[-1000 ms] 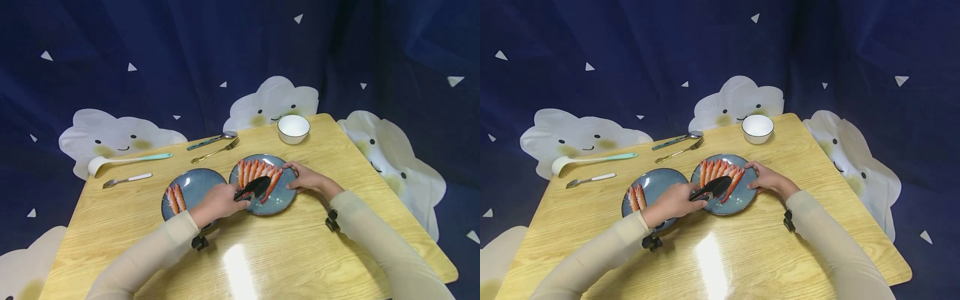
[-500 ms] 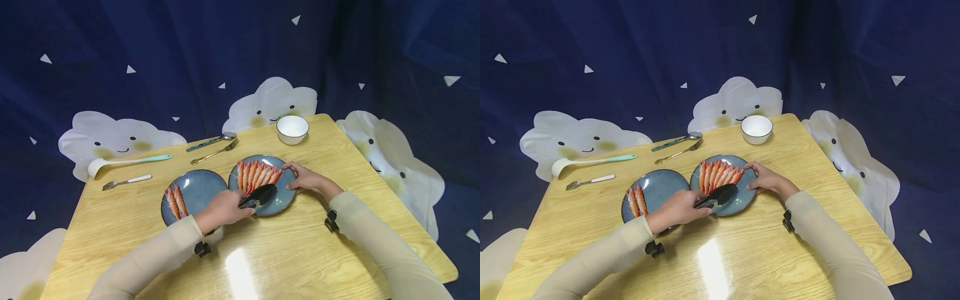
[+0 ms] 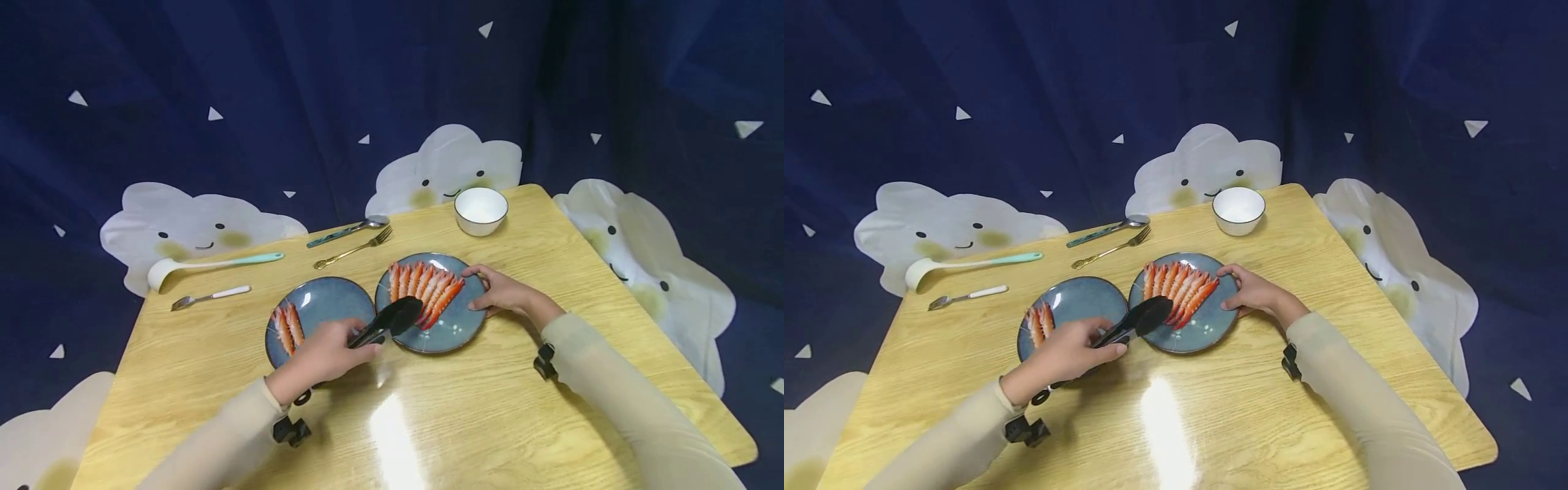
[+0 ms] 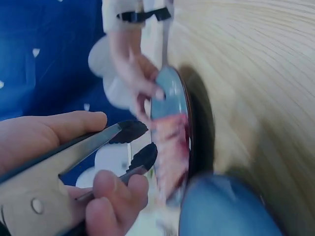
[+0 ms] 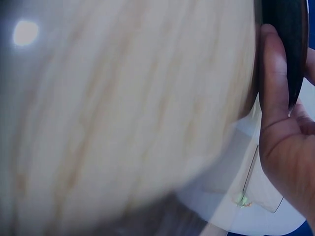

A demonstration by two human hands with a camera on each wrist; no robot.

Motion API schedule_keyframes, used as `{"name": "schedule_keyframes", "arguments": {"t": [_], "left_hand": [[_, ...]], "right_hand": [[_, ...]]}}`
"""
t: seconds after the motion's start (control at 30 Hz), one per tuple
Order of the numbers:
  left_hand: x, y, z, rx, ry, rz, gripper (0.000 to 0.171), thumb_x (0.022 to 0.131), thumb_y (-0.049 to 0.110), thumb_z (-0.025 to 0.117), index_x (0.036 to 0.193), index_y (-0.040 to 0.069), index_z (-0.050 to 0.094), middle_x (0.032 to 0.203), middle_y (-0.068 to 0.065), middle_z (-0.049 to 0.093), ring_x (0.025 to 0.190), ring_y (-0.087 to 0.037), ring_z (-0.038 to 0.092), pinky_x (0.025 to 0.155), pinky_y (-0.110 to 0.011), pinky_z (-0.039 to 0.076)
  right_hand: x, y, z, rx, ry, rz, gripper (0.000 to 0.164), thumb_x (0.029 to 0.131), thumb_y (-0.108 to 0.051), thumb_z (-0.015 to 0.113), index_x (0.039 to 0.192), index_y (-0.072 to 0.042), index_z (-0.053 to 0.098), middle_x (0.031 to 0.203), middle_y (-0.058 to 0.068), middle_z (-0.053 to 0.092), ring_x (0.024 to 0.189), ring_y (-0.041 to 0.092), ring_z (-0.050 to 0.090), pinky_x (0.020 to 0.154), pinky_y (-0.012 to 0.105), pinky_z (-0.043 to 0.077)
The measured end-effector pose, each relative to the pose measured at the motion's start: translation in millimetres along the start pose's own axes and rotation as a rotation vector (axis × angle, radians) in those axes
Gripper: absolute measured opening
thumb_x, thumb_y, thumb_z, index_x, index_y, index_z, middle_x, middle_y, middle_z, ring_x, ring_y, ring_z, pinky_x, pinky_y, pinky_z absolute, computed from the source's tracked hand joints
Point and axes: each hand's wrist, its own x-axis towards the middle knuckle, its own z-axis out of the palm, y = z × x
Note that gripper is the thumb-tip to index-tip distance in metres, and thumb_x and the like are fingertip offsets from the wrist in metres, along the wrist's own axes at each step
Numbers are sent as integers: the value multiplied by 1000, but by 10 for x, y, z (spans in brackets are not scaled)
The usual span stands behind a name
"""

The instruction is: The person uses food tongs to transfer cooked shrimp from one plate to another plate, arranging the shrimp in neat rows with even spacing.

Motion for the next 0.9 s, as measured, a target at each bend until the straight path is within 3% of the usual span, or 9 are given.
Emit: {"name": "schedule_keyframes", "arguments": {"t": [0.17,0.3,0.4,0.63,0.9], "left_hand": [[-344,-265,-204,127,88,-167,63,71,62,54,109,11,57,47,6,39,39,-8,30,40,-27,26],[-607,-426,-343,162,93,-330,67,67,70,50,97,10,57,53,3,45,47,-12,38,44,-28,28],[-779,-497,-427,175,98,-415,67,67,71,50,91,9,56,66,-2,53,57,-16,46,47,-30,33],[-934,-488,-540,261,110,-466,79,66,76,44,94,3,54,62,-5,47,55,-19,43,42,-31,29],[-866,-595,-497,297,94,-456,74,67,74,45,84,3,54,60,-5,45,54,-19,42,43,-31,30]], "right_hand": [[16,31,-30,19,-1,8,74,71,-1,70,130,-18,28,105,21,47,77,24,58,58,41,48],[27,16,-26,14,-16,10,74,71,-2,69,130,-17,27,108,22,46,78,24,58,58,40,48],[48,-21,-2,11,-31,15,74,72,-1,68,131,-15,25,112,23,43,80,24,57,59,41,48],[42,-41,-33,18,-15,7,75,72,0,68,132,-15,24,112,25,43,79,25,58,60,40,48],[54,-9,3,12,-18,19,74,72,0,68,130,-16,26,109,23,44,78,24,58,59,40,48]]}}
